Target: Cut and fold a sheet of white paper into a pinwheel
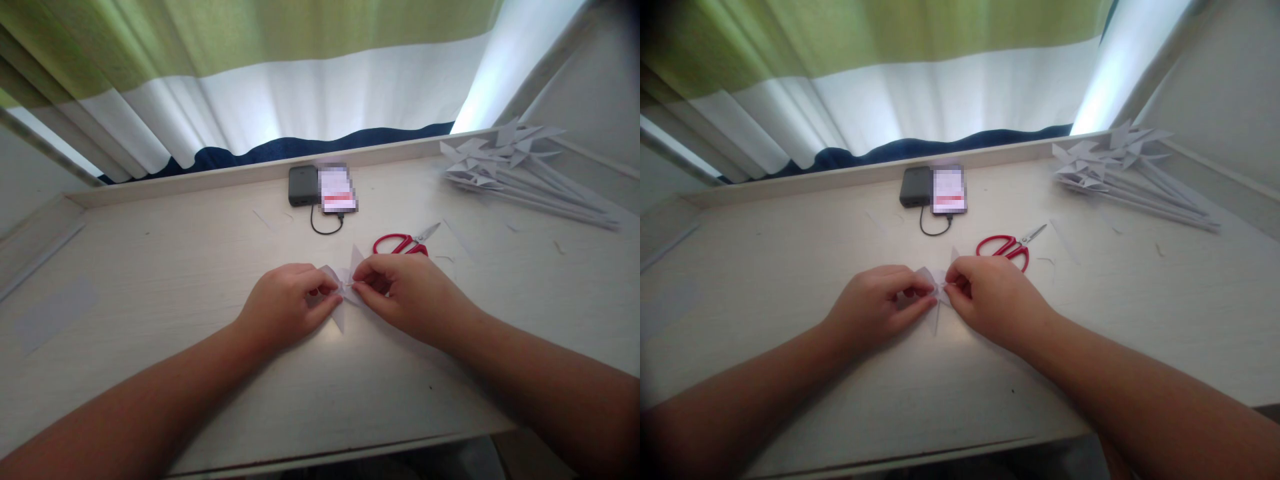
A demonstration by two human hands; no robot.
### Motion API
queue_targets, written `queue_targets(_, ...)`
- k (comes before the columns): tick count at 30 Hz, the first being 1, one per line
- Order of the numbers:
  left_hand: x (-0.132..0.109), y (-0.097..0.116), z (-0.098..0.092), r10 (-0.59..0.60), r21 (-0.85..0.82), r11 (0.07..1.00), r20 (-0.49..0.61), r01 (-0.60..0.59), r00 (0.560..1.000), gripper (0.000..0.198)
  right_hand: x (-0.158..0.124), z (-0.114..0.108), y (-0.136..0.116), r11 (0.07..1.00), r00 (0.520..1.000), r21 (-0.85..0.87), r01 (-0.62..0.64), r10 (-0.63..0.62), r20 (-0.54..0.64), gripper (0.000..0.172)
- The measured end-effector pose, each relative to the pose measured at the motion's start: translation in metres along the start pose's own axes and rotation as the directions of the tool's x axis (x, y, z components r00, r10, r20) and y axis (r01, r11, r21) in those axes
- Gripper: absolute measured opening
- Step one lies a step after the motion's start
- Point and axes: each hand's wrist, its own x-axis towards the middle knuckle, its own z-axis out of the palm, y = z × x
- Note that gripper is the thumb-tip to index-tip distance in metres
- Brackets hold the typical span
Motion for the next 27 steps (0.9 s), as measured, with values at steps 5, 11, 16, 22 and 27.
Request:
queue_targets(5,0.0005,0.0012,-0.0003,-0.013,0.050,0.999,-0.021,0.014,1.000,0.013,-0.0013,-0.0007,-0.0013,1.000,1.000,0.009,-0.013,0.013,0.020,0.008)
queue_targets(11,0.0004,-0.0005,0.0005,0.089,0.146,0.986,-0.057,-0.080,0.994,0.011,-0.0023,-0.0001,-0.0018,0.999,1.000,0.039,-0.013,0.012,0.015,0.007)
queue_targets(16,-0.0006,-0.0017,0.0010,0.135,0.202,0.972,-0.056,-0.121,0.989,0.014,-0.0028,-0.0004,-0.0024,0.997,1.000,0.071,-0.016,0.016,0.001,0.007)
queue_targets(22,-0.0010,0.0004,-0.0005,0.186,0.267,0.949,-0.033,-0.171,0.982,0.021,-0.0045,-0.0017,-0.0031,0.995,1.000,0.097,-0.016,0.015,0.014,0.007)
queue_targets(27,-0.0015,0.0011,0.0001,0.206,0.303,0.933,-0.015,-0.192,0.978,0.021,-0.0041,-0.0024,-0.0047,0.997,1.000,0.083,-0.004,0.003,0.020,0.008)
